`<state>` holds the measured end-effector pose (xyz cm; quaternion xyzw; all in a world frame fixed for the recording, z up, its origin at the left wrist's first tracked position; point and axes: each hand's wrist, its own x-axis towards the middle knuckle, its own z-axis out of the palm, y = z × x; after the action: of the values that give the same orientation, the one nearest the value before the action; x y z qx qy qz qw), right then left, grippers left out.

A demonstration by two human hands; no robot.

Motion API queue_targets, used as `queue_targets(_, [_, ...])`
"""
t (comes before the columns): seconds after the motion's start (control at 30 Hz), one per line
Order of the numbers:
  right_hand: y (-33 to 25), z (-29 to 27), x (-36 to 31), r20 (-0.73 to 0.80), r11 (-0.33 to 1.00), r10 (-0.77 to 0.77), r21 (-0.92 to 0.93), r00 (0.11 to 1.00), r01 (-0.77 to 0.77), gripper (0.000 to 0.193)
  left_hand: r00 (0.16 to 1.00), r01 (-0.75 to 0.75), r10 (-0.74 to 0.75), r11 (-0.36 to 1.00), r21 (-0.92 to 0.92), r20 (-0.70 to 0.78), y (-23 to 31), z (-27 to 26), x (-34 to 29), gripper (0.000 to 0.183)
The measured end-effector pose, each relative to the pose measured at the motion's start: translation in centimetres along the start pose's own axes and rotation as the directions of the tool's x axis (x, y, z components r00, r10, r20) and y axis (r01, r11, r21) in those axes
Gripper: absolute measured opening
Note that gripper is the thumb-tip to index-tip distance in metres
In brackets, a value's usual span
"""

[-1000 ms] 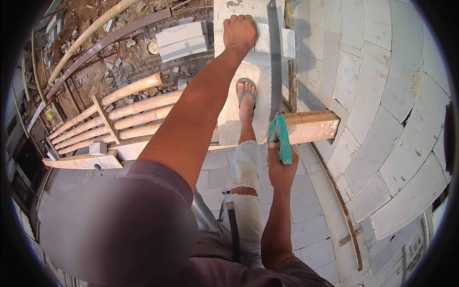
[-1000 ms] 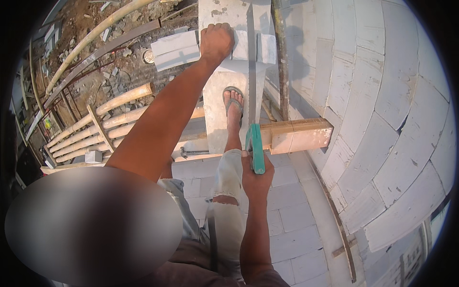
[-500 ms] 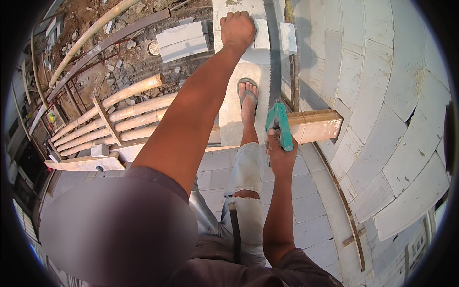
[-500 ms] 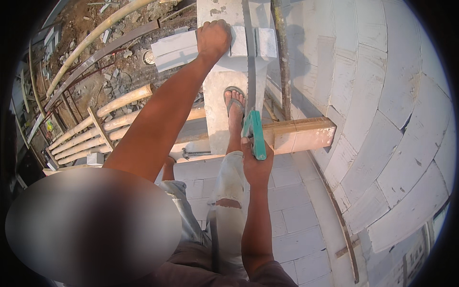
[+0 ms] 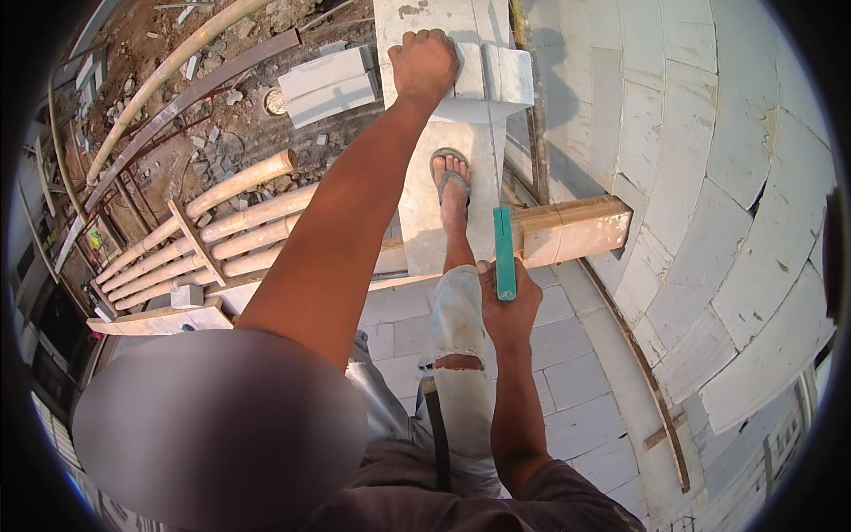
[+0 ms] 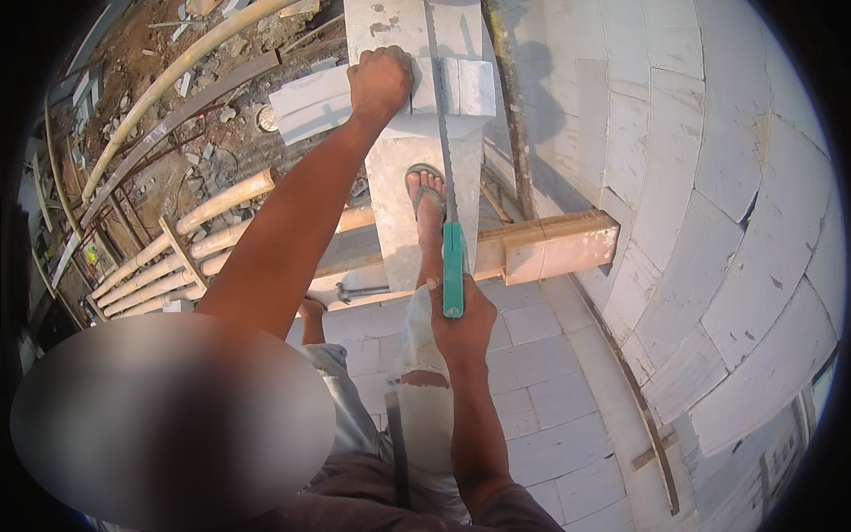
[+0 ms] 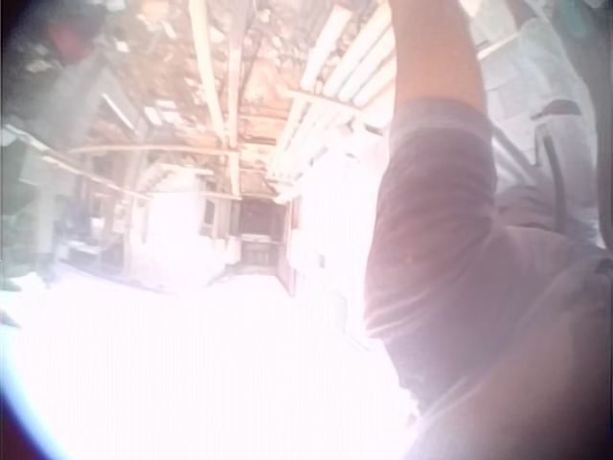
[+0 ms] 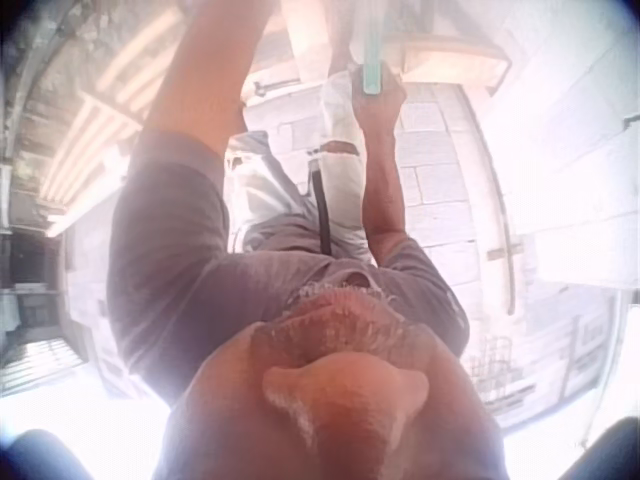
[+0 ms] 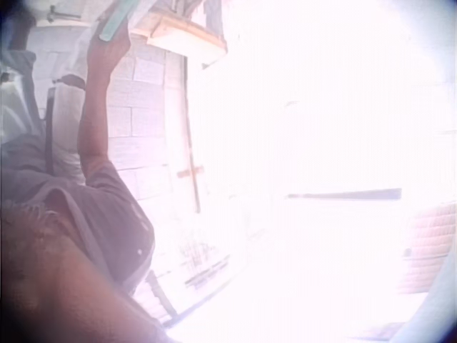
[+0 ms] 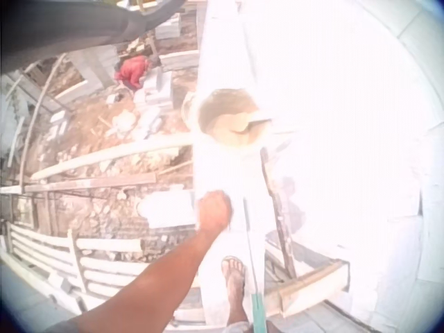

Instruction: The person measures and cuts white foam tiles using a tape measure and hand saw, then applies cement with a trowel and places the tiles onto a curved wall. The person repeats this process for multiple tiles, adjusting their position on the scaffolding as needed.

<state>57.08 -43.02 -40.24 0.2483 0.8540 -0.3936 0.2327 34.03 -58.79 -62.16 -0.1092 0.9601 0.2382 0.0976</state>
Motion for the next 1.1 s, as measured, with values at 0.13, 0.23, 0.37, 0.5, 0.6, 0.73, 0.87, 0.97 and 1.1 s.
queue_targets(0.13, [-0.5, -0.2, -3.3, -0.024, 0.994, 0.067, 0.091, 0.997, -0.065, 0.030, 0.995, 0.045, -0.065, 0.970, -0.239, -0.078, -0.5, -0.1, -0.7, 0.029])
queue_targets(0.23, [-0.1, 0.0, -3.8, -0.005, 0.986, 0.084, 0.144, 0.996, -0.083, 0.032, 0.980, 0.075, -0.128, 0.945, -0.319, -0.151, -1.1, 0.8, 0.0, 0.030])
queue_targets(0.37, [0.5, 0.3, -2.8, 0.050, 0.976, 0.106, 0.187, 0.993, -0.114, 0.032, 0.973, 0.113, -0.175, 0.931, -0.347, -0.152, -1.3, 1.3, 0.7, 0.032])
queue_targets(0.5, [-1.0, 0.7, -3.6, 0.019, 0.986, 0.087, 0.139, 0.996, -0.088, 0.028, 0.968, 0.139, -0.196, 0.939, -0.314, -0.159, -1.1, 0.9, 0.4, 0.032])
queue_targets(0.6, [-0.8, 0.4, -5.2, 0.033, 0.988, 0.079, 0.131, 0.996, -0.082, 0.025, 0.972, 0.151, -0.203, 0.924, -0.352, -0.116, -1.0, 0.7, 0.0, 0.033])
queue_targets(0.73, [-2.7, 0.8, -0.2, 0.143, 0.963, 0.178, 0.178, 0.974, -0.202, 0.024, 0.978, 0.120, -0.169, 0.935, -0.333, -0.123, -0.6, 1.0, -0.8, 0.034])
queue_targets(0.87, [-1.1, -0.2, -4.6, 0.113, 0.964, 0.215, 0.136, 0.970, -0.229, 0.024, 0.986, 0.139, -0.160, 0.941, -0.308, -0.044, -0.4, -0.3, -0.8, 0.031])
queue_targets(0.97, [0.3, -0.8, -6.6, 0.079, 0.980, 0.171, 0.092, 0.982, -0.178, 0.022, 0.987, 0.149, -0.158, 0.948, -0.283, -0.008, -0.5, -0.3, -0.6, 0.030])
queue_targets(1.1, [-1.2, 0.7, -0.1, 0.135, 0.968, 0.184, 0.148, 0.974, -0.204, 0.022, 0.983, 0.180, -0.178, 0.938, -0.295, 0.033, -0.2, -0.4, -0.1, 0.030])
